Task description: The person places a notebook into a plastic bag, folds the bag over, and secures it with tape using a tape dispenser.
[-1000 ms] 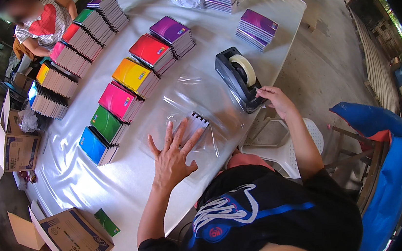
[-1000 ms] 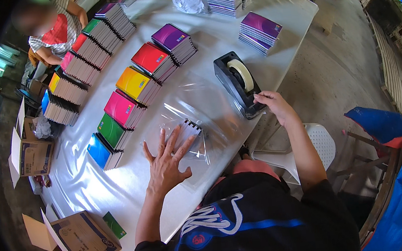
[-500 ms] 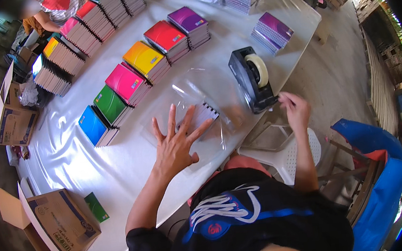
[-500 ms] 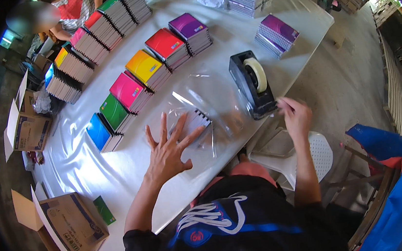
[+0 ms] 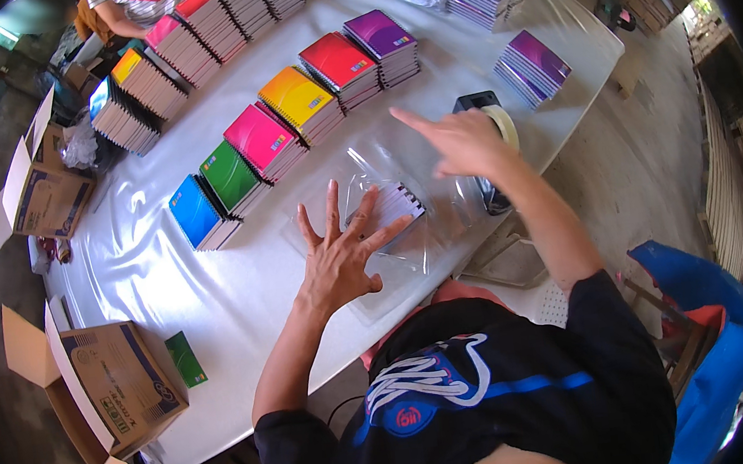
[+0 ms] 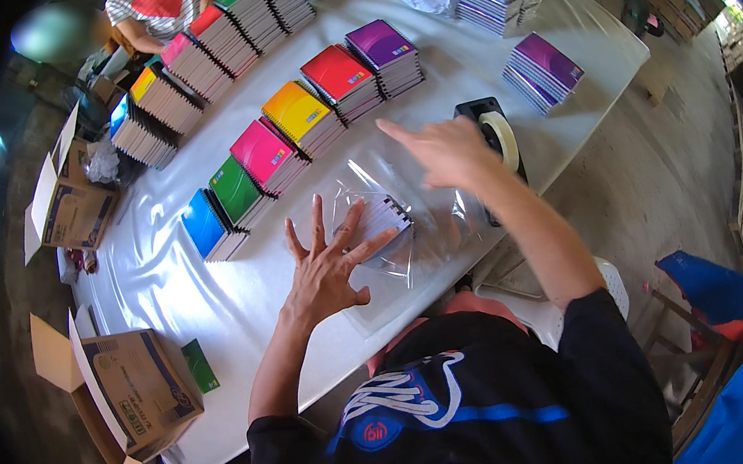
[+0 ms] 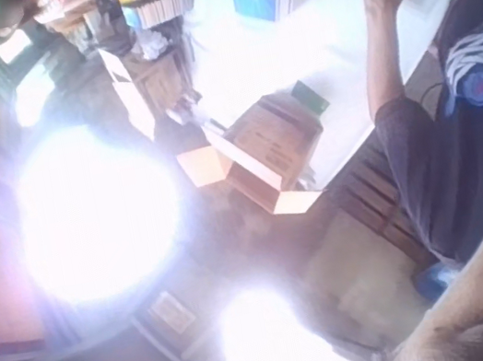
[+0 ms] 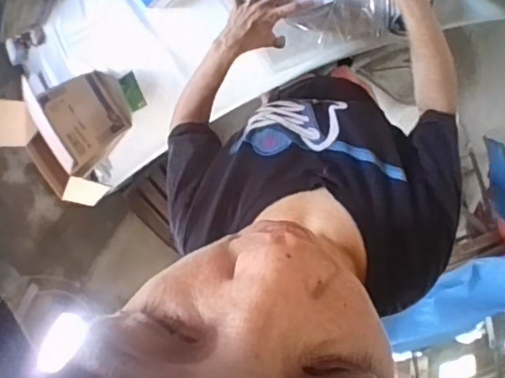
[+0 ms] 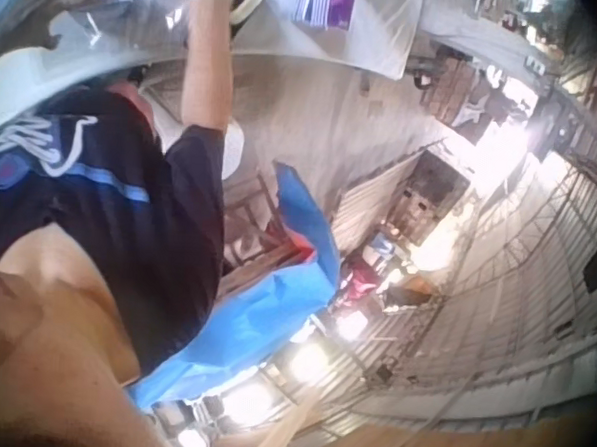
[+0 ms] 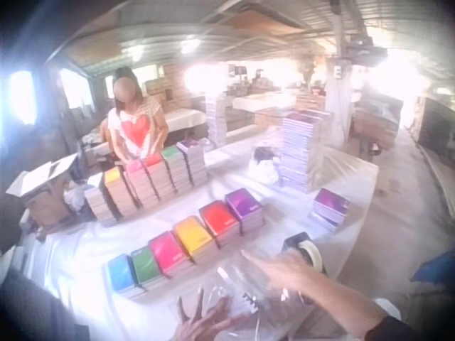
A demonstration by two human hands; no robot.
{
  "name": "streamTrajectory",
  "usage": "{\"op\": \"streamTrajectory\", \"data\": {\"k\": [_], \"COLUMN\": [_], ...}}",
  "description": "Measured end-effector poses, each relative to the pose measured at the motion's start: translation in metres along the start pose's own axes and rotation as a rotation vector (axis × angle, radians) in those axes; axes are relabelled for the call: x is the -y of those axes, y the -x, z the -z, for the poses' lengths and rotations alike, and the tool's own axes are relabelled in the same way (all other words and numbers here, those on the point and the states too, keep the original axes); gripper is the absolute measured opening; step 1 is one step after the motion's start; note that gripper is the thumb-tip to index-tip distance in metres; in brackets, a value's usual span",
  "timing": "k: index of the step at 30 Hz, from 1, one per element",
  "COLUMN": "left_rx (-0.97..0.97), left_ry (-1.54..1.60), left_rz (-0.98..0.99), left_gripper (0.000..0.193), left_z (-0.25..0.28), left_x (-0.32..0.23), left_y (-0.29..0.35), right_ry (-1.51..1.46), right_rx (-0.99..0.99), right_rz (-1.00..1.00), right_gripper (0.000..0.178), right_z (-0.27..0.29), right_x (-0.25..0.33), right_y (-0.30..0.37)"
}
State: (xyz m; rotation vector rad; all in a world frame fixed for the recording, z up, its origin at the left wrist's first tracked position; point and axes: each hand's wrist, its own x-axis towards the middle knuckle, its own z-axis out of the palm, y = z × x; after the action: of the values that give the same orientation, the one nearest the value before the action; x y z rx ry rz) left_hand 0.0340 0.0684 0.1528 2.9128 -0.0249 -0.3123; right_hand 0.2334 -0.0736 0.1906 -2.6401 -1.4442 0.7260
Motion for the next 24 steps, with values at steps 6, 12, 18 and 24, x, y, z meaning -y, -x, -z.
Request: {"op": "streamTrajectory", "data": {"k": [6,12,18,24], "left_rx": [-0.224,-0.440,-0.708,-0.830], "left_ry": [0.434,0.723,1.024,0.869], "left_rz": [-0.037,0.024,0.160,0.260], "left_gripper": [0.077,0.036,0.022,0.026], "left_z": [-0.044,-0.059,-0.051,-0.050], "left_x": [0.018,0.010,0.005,0.007], "left_y": [-0.012,-0.018,-0.038,-0.046], "right_ry": [-0.322,-0.953,-1.946,-1.125], "right_rx": [-0.633,-0.538,-0.030,-0.136], "right_rz": [0.683,0.579,0.295,0.235], "right_gripper": [0.058,0.037,0.084,0.086], "right_z": [-0.103,-0.099,-0.096,-0.094], "right_x": [-0.008,0.010,0.002,0.018], "right_y": [0.012,-0.004,-0.011,-0.014]}}
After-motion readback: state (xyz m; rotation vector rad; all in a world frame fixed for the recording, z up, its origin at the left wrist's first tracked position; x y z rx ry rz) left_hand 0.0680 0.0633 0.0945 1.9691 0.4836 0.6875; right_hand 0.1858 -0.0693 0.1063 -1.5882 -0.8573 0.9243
